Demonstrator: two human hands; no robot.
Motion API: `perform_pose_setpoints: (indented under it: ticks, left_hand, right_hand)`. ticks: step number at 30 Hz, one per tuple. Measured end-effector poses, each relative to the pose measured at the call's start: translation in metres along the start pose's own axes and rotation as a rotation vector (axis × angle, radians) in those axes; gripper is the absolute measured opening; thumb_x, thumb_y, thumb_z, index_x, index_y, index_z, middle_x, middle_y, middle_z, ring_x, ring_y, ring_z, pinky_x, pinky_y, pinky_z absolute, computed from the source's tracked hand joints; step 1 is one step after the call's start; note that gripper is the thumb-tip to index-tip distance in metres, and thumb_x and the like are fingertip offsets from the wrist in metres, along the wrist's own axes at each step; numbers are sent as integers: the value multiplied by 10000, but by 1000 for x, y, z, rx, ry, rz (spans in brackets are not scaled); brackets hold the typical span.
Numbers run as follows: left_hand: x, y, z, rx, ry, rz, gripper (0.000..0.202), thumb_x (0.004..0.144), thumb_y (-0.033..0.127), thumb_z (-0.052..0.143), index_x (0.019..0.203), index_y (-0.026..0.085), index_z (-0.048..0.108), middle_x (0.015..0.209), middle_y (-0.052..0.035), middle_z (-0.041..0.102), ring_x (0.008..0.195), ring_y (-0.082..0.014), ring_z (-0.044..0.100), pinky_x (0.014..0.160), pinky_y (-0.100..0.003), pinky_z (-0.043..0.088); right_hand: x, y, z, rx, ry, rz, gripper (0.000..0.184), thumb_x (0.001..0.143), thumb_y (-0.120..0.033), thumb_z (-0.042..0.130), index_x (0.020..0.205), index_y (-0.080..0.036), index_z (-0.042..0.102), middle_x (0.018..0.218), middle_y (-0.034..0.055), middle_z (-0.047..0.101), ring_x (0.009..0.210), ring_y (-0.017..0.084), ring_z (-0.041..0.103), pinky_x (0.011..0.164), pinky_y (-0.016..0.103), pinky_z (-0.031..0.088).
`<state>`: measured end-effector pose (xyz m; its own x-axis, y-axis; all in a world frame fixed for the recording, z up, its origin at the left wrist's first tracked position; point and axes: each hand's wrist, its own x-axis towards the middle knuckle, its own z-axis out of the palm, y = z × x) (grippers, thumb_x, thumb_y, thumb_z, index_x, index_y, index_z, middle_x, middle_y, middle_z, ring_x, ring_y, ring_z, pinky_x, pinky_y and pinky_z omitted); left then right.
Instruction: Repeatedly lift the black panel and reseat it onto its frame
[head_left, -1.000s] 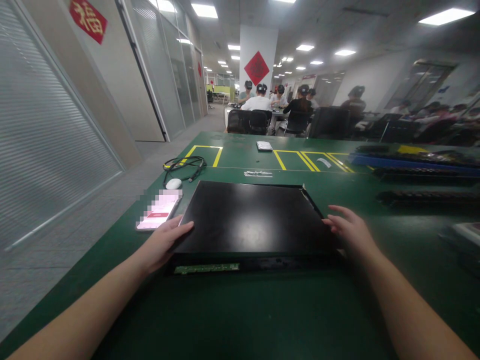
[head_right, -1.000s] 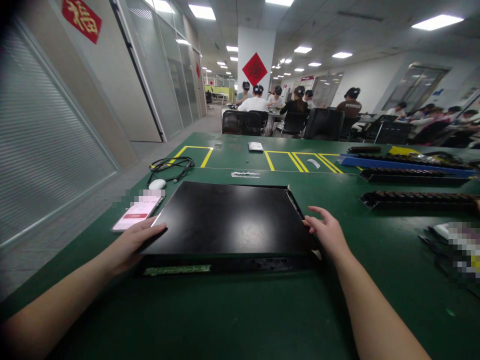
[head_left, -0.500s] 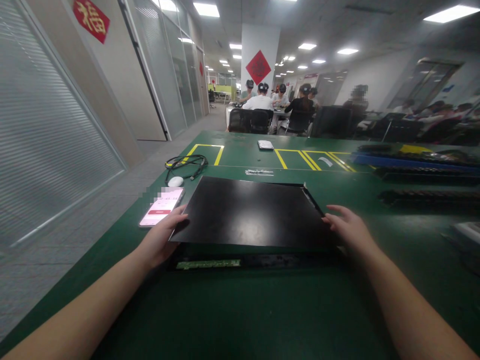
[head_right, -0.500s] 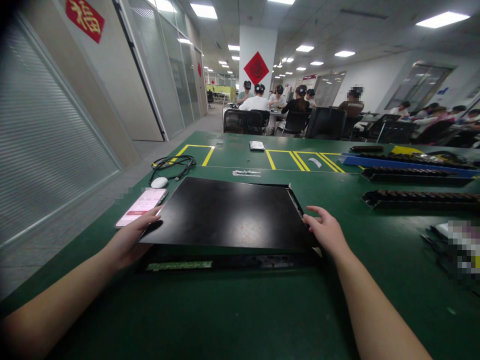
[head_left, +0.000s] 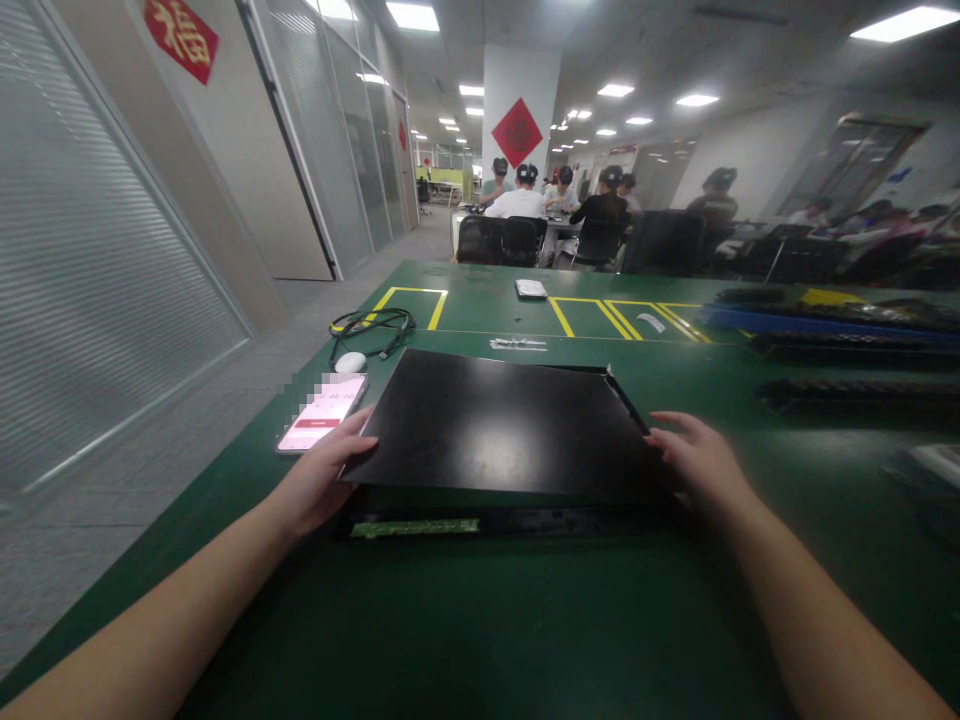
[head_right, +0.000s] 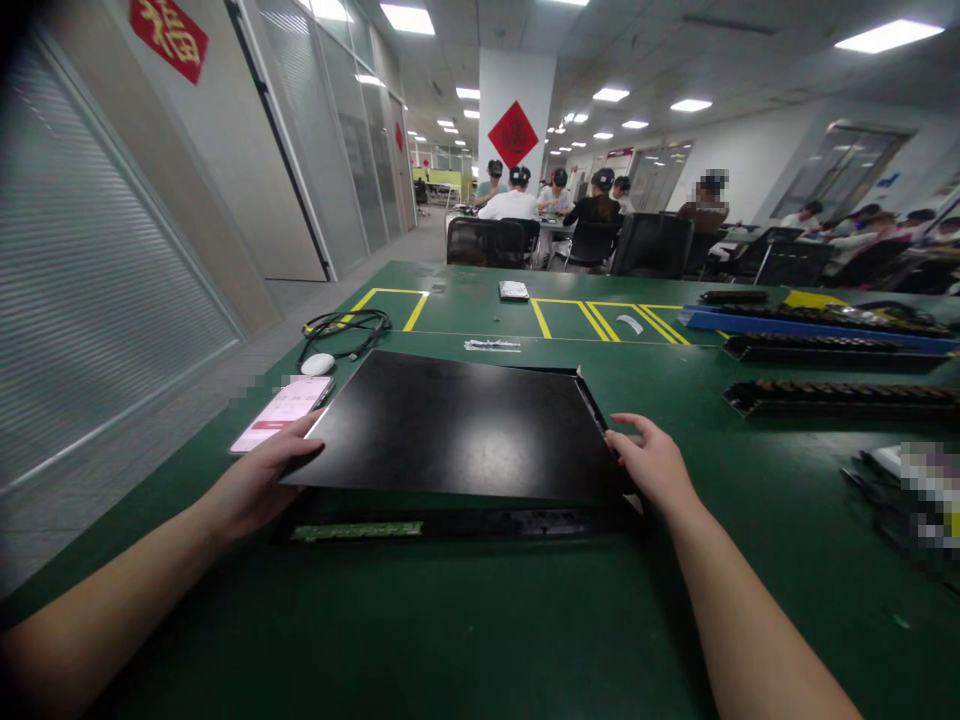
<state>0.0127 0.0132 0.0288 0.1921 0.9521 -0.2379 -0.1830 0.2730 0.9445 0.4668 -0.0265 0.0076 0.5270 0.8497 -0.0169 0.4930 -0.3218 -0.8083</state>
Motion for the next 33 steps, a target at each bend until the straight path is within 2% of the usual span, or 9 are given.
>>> perform_pose_setpoints:
  ticks: [4,11,17,23,29,33]
  left_hand:
    - [-2,1,1,28,40,-14,599,767,205,725,1356,267,634,1102,-27,793,921,-245,763,663,-255,576]
    - [-6,5,7,91,33,-22,617,751,255,744,1360,252,642,1098,-53,801,911,-276,772,668,-284,586]
    - [-3,3,4,73,2,-46,674,757,274,756,1411,270,592,1156,-53,791,1008,-300,755,726,-313,595]
    - [-2,2,2,49,-21,-61,739,752,249,764,1455,227,534,1214,-68,773,1064,-293,738,764,-301,587]
    - [-2,3,4,29,0,-73,733,714,249,794,1414,237,576,1201,-51,782,1046,-290,744,745,-287,587]
    - [-3,4,6,30,22,-81,759,691,256,813,1413,238,580,1161,-50,796,1059,-296,740,727,-282,586]
  right_hand:
    - [1,3,-1,-24,-19,-3,531,737,-418,658,1215,-189,685,778,68,733,677,211,634,594,320,486]
    - [1,7,0,-22,-32,13,513,758,-435,649,1220,-213,677,817,69,751,675,220,657,553,313,485]
    - [5,11,0,-110,-25,-37,479,773,-442,635,1192,-216,694,877,79,779,695,226,695,615,333,511]
    - [5,9,0,-194,-8,-73,434,770,-426,620,1128,-210,736,877,82,789,779,252,721,669,346,507]
    - [3,6,-2,-257,-39,-87,400,768,-437,604,1071,-228,758,857,66,793,729,245,715,647,345,499]
    - [1,6,-2,-247,-47,-105,383,766,-446,606,1046,-236,761,879,62,798,770,255,726,665,348,505]
